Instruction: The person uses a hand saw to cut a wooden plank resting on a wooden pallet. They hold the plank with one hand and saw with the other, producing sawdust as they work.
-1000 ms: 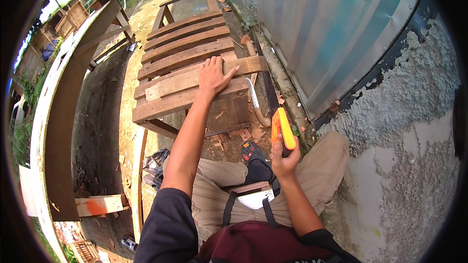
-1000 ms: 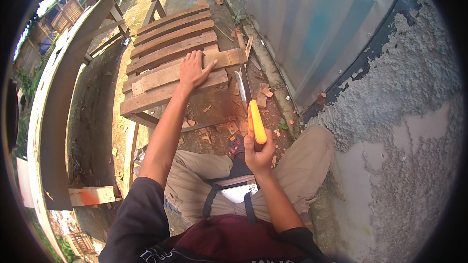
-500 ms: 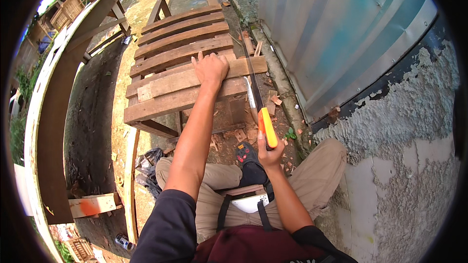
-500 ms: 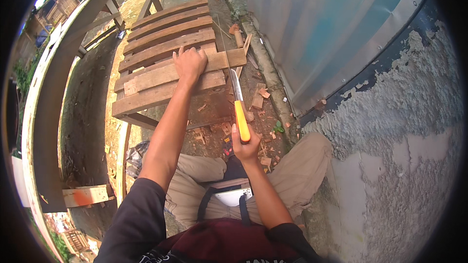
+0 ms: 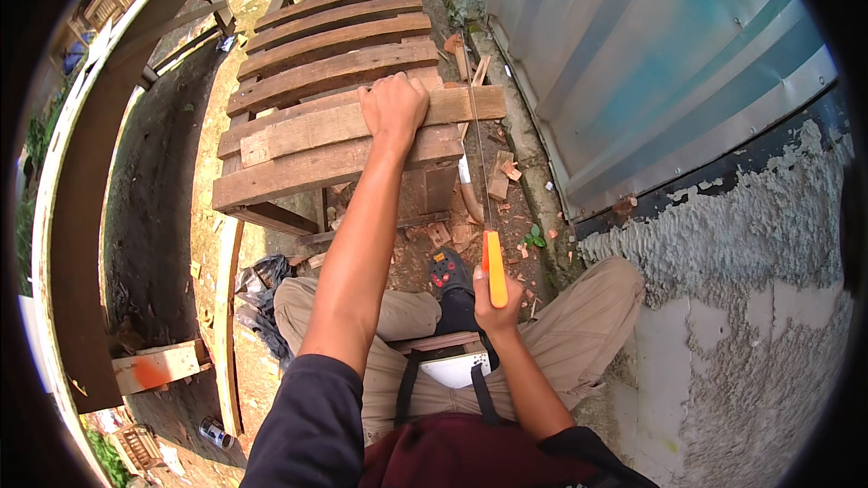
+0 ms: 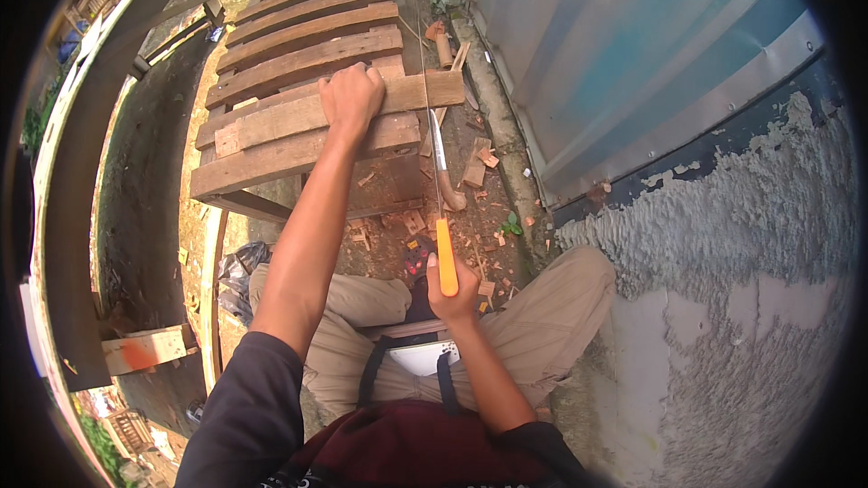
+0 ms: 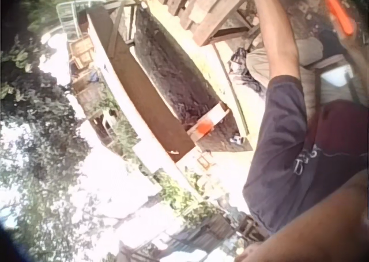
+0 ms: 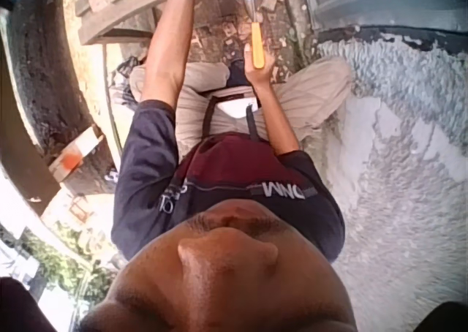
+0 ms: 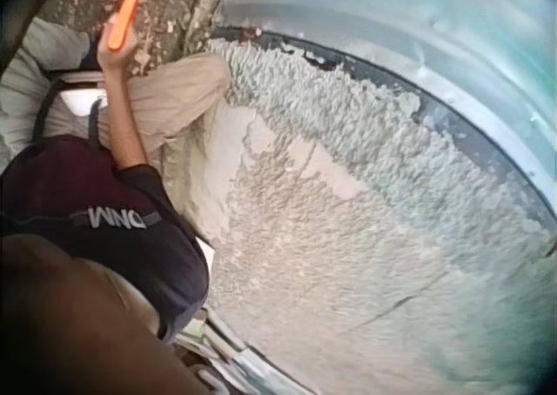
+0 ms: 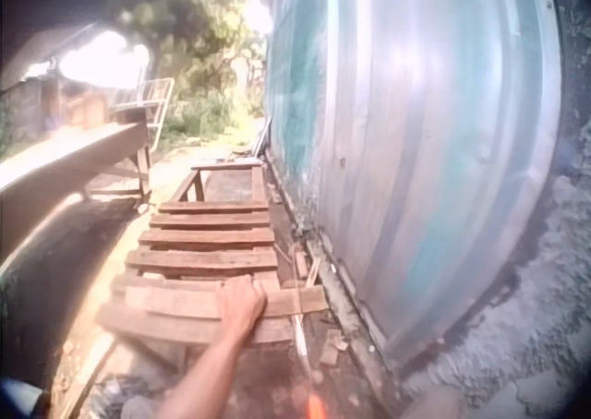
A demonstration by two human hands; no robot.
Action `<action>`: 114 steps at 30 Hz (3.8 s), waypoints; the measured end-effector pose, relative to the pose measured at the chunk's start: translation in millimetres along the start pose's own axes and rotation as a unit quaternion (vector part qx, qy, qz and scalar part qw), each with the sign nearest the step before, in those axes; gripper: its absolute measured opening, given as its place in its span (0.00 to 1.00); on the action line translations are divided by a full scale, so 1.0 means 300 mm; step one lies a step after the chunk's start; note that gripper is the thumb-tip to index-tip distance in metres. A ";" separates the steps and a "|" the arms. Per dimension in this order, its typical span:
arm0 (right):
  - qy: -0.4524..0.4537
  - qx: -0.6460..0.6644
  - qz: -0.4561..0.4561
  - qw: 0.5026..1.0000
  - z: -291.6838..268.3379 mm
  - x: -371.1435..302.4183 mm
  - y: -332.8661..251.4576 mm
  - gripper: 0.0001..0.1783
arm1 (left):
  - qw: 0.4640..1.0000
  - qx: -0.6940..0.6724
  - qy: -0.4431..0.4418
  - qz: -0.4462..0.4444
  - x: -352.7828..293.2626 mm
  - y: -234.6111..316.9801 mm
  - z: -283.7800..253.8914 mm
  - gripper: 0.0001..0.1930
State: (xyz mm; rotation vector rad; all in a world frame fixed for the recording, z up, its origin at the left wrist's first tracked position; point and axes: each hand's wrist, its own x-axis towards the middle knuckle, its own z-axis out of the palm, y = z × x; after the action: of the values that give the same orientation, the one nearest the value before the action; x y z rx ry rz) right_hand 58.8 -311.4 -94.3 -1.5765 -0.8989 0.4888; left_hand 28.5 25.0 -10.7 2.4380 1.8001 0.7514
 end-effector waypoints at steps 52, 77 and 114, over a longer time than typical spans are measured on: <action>-0.003 0.028 -0.107 0.994 -0.078 -0.150 0.182 0.11 | 0.997 -0.029 0.053 0.038 0.001 -0.026 0.012 0.13; 0.021 0.000 -0.069 0.997 0.111 0.422 -0.045 0.11 | 0.993 -0.039 0.087 0.071 0.002 -0.018 0.027 0.13; 0.013 0.095 -0.077 0.992 -0.030 -0.047 0.160 0.08 | 0.991 -0.044 0.109 0.061 -0.013 -0.033 0.024 0.13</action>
State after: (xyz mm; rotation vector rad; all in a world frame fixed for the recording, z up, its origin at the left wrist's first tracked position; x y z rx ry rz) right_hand 70.0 -328.0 -140.8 -1.3282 -0.9180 0.4295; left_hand 21.5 26.6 -21.3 2.5126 1.6493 1.1223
